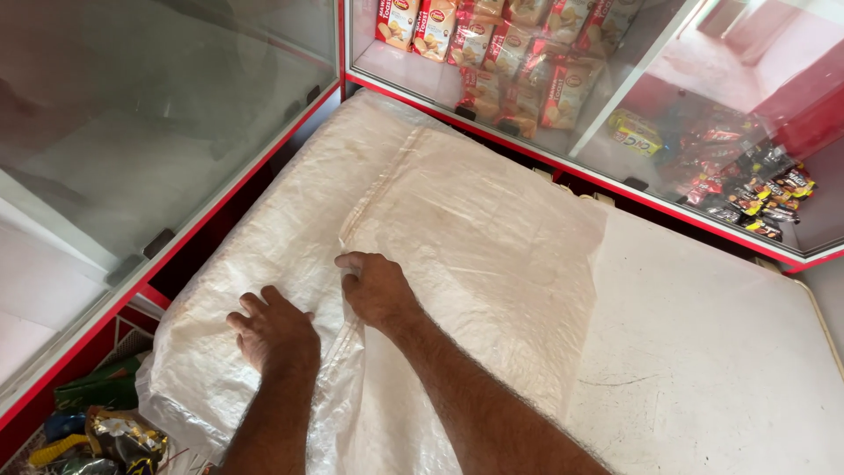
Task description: Moving a plastic chair and handling large plastic bags inside a small grocery store.
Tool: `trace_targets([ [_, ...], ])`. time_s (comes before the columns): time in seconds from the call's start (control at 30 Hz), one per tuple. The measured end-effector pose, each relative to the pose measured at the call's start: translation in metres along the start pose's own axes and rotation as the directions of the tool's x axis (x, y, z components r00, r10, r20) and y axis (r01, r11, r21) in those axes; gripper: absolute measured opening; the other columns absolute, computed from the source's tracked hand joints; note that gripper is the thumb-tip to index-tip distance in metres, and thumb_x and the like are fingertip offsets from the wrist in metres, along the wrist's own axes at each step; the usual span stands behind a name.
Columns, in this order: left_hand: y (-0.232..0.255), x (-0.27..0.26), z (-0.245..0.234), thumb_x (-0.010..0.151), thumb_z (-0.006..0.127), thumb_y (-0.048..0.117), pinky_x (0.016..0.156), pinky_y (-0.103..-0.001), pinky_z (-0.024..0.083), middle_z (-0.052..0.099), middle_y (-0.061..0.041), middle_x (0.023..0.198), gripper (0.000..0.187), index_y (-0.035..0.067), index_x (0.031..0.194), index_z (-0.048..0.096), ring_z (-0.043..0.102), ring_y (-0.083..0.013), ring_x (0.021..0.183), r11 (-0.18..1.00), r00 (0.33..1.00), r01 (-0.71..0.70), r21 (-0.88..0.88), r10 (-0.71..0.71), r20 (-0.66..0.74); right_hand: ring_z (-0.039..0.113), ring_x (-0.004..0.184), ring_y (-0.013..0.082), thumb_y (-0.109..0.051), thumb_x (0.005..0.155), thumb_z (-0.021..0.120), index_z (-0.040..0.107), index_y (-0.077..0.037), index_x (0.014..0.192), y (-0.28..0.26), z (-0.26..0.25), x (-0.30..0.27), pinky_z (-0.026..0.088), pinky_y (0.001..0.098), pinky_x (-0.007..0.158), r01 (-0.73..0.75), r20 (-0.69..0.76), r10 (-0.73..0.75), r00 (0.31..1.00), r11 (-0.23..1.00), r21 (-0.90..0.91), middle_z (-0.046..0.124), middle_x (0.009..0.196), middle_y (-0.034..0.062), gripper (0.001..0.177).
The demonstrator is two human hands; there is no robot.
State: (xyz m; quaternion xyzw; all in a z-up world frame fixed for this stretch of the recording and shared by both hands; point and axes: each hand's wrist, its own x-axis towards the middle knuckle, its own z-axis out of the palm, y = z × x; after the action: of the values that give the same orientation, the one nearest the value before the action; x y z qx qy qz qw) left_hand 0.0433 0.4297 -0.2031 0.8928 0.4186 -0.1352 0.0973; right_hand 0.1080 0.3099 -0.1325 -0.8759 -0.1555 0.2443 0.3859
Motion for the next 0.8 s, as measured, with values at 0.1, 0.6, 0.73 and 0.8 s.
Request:
trace_targets([
  [0.1,-0.001,-0.005,-0.013,0.093,0.078,0.028,0.092,-0.034,0.064,0.039,-0.025,0.147,0.070,-0.006,0.141,0.042,0.051,-0.0360,0.129,0.998,0.998,-0.028,0.063,0.024,0.060,0.067,0.124,0.0245,-0.010,0.097,0.051,0.062,-0.009,0.138,0.006,0.003,0.005,0.052,0.0359,0.109,0.012,0.002,-0.012,1.000,1.000,0.003,0.067,0.136,0.0146,0.042],
  [0.6,-0.014,0.037,0.045,0.102,0.063,0.013,0.071,-0.035,0.072,0.074,-0.025,0.105,0.026,-0.004,0.121,0.060,0.082,-0.0295,0.086,0.904,0.985,0.047,-0.424,0.030,0.172,0.067,0.122,0.0286,-0.019,0.095,0.059,0.061,-0.007,0.137,0.024,0.016,0.009,0.049,0.0384,0.110,0.046,0.010,-0.045,0.999,0.995,-0.085,0.068,0.133,0.0161,0.044],
  [0.73,0.009,0.020,0.042,0.082,0.084,0.025,0.097,-0.040,0.060,0.077,-0.012,0.114,0.031,0.009,0.108,0.077,0.074,-0.0263,0.105,0.824,0.896,-0.150,-0.546,0.347,0.277,0.066,0.120,0.0316,-0.024,0.092,0.063,0.068,-0.009,0.130,0.027,0.006,0.015,0.051,0.0402,0.108,-0.034,-0.076,0.016,0.997,0.970,-0.241,0.071,0.128,0.0156,0.041],
  [0.8,0.018,-0.010,0.006,0.088,0.075,0.030,0.097,-0.042,0.060,0.077,-0.011,0.113,0.027,0.012,0.106,0.080,0.074,-0.0278,0.106,0.862,0.859,-0.214,-0.459,0.390,0.333,0.069,0.116,0.0326,-0.025,0.092,0.062,0.073,-0.010,0.124,0.030,0.004,0.013,0.053,0.0414,0.104,-0.129,-0.034,0.125,0.992,0.945,-0.302,0.073,0.124,0.0150,0.037],
])
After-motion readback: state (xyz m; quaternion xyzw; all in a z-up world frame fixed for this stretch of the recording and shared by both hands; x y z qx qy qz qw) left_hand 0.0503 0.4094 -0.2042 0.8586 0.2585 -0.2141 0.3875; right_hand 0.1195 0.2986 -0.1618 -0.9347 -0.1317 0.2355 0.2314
